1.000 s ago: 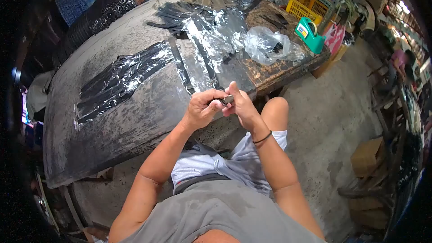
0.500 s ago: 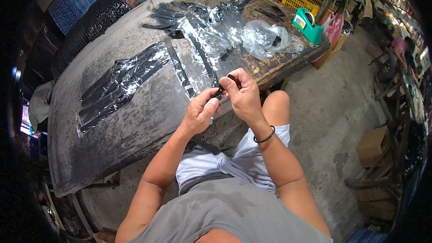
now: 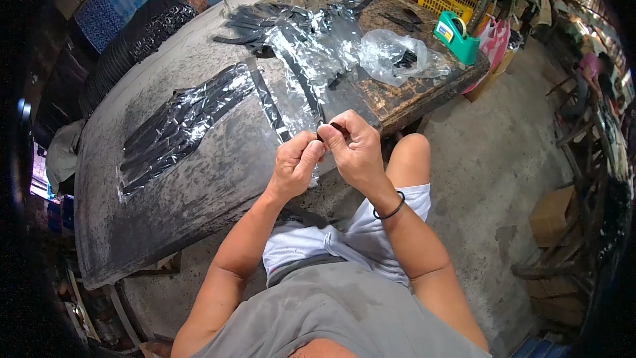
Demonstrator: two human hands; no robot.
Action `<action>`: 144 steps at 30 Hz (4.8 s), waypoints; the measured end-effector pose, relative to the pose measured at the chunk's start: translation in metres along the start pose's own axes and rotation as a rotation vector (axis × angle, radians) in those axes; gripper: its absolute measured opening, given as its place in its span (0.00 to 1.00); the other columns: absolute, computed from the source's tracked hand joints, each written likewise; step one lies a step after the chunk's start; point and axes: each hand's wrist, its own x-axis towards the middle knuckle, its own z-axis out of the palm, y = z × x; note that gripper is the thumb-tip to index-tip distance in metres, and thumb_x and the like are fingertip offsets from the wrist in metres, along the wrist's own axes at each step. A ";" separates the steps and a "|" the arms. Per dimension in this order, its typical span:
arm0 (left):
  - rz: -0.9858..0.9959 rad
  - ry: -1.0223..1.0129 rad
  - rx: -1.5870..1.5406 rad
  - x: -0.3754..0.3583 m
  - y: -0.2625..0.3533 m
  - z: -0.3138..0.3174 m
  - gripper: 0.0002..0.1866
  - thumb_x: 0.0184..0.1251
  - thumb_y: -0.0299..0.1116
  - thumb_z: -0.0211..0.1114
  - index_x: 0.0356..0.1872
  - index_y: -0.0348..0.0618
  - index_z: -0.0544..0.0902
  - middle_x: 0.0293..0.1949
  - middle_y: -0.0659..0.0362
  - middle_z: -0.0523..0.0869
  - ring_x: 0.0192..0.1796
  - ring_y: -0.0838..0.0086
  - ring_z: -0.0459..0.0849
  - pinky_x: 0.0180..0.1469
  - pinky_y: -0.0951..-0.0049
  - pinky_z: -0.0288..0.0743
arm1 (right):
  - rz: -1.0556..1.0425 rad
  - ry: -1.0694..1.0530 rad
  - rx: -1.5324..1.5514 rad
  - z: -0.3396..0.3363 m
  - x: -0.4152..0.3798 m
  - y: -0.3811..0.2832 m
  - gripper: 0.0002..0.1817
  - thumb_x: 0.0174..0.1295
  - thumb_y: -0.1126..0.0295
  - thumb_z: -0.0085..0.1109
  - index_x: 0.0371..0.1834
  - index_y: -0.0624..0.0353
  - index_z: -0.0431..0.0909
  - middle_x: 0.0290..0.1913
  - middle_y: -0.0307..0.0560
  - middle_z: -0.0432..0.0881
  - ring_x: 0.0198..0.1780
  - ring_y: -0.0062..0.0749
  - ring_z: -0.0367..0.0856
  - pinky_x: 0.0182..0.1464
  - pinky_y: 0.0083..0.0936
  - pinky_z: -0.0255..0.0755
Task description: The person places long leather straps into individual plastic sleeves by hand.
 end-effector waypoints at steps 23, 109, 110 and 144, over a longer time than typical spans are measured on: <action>0.312 0.007 0.523 0.008 0.010 0.000 0.13 0.60 0.30 0.68 0.44 0.37 0.79 0.35 0.49 0.83 0.34 0.58 0.84 0.34 0.66 0.78 | 0.324 -0.105 0.000 -0.021 0.014 0.009 0.23 0.72 0.55 0.48 0.22 0.59 0.71 0.15 0.33 0.68 0.20 0.15 0.65 0.22 0.19 0.59; -0.218 -0.237 -0.126 0.005 -0.007 -0.027 0.12 0.70 0.37 0.62 0.42 0.37 0.80 0.32 0.63 0.84 0.37 0.83 0.77 0.42 0.79 0.71 | -0.222 -0.246 -0.556 -0.028 0.066 -0.061 0.13 0.65 0.63 0.59 0.32 0.64 0.78 0.30 0.51 0.76 0.29 0.47 0.75 0.33 0.35 0.67; -0.174 -0.201 -0.199 0.008 -0.006 -0.023 0.10 0.72 0.34 0.59 0.42 0.37 0.80 0.33 0.62 0.84 0.38 0.83 0.79 0.43 0.80 0.72 | -0.275 -0.258 -0.570 -0.026 0.068 -0.061 0.13 0.65 0.63 0.59 0.32 0.64 0.78 0.30 0.51 0.76 0.30 0.47 0.75 0.33 0.35 0.68; -0.312 -1.424 -0.764 -0.021 0.031 0.018 0.44 0.54 0.47 0.72 0.67 0.31 0.63 0.53 0.50 0.78 0.58 0.67 0.74 0.61 0.66 0.65 | -0.694 0.196 -0.546 -0.190 0.071 -0.189 0.11 0.74 0.68 0.44 0.42 0.67 0.71 0.34 0.47 0.73 0.33 0.28 0.69 0.39 0.22 0.66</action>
